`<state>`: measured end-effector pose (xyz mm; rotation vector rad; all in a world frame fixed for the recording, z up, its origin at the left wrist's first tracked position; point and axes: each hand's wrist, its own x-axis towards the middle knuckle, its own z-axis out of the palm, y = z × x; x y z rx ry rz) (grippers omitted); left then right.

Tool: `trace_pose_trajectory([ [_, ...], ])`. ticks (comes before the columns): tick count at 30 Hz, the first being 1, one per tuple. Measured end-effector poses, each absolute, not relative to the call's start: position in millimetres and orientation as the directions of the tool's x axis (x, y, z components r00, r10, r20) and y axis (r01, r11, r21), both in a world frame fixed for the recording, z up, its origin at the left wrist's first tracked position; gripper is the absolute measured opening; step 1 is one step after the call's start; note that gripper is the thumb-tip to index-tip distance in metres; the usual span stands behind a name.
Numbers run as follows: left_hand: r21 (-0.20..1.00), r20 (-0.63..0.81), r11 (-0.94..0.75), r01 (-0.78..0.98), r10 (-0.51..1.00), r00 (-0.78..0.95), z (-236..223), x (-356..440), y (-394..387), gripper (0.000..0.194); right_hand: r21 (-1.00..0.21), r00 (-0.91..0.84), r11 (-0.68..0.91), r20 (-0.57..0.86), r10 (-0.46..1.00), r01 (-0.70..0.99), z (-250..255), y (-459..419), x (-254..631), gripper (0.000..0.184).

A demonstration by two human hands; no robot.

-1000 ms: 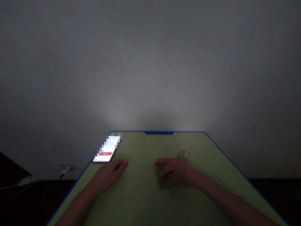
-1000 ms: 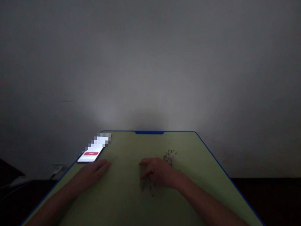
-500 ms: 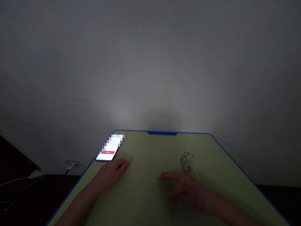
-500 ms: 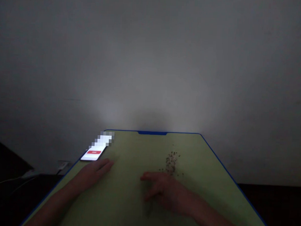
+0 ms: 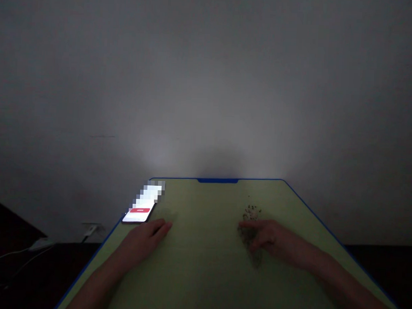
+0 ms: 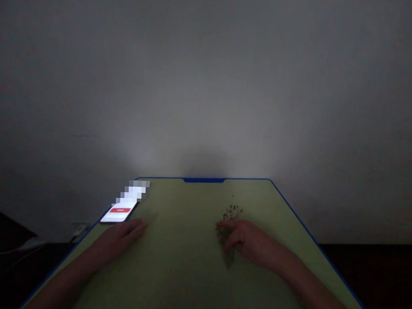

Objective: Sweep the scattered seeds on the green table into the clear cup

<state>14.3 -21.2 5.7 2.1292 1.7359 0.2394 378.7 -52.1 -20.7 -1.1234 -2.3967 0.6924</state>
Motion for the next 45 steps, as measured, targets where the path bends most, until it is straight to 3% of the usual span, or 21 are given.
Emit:
trace_pose_trajectory([
  [4,0.398,-0.103,-0.164,0.902,0.97,0.221,2,13,-19,0.043,-0.51,-0.515,0.588,0.294,0.805,0.628,-9,-38,391,0.027],
  [7,0.414,-0.097,-0.168,0.895,0.969,0.227,1,13,-19,0.043,-0.352,-0.4,0.506,0.332,0.854,0.787,8,-9,401,0.025],
  [9,0.421,-0.079,-0.171,0.891,0.972,0.223,2,13,-20,0.043,-0.246,-0.291,0.377,0.323,0.9,0.893,16,15,404,0.028],
  [14,0.435,-0.071,-0.162,0.886,0.974,0.213,2,12,-21,0.043,-0.15,-0.194,0.241,0.275,0.942,0.959,7,55,391,0.033],
  [23,0.415,-0.086,-0.195,0.889,0.964,0.251,1,12,-19,0.044,-0.079,-0.302,0.312,0.119,0.946,0.947,-8,4,367,0.031],
  [31,0.417,-0.081,-0.198,0.887,0.964,0.253,3,13,-18,0.044,-0.119,-0.379,0.389,0.1,0.92,0.914,0,-68,364,0.032],
  [38,0.432,-0.075,-0.195,0.88,0.965,0.25,3,14,-16,0.045,-0.381,-0.324,0.378,0.2,0.925,0.844,20,-89,390,0.027],
  [42,0.439,-0.071,-0.206,0.874,0.962,0.263,0,11,-14,0.045,-0.544,-0.285,0.297,0.109,0.952,0.785,17,-81,389,0.019],
  [45,0.424,-0.082,-0.204,0.883,0.962,0.261,0,10,-14,0.046,-0.587,-0.302,0.265,0.037,0.953,0.765,5,-68,379,0.02],
])
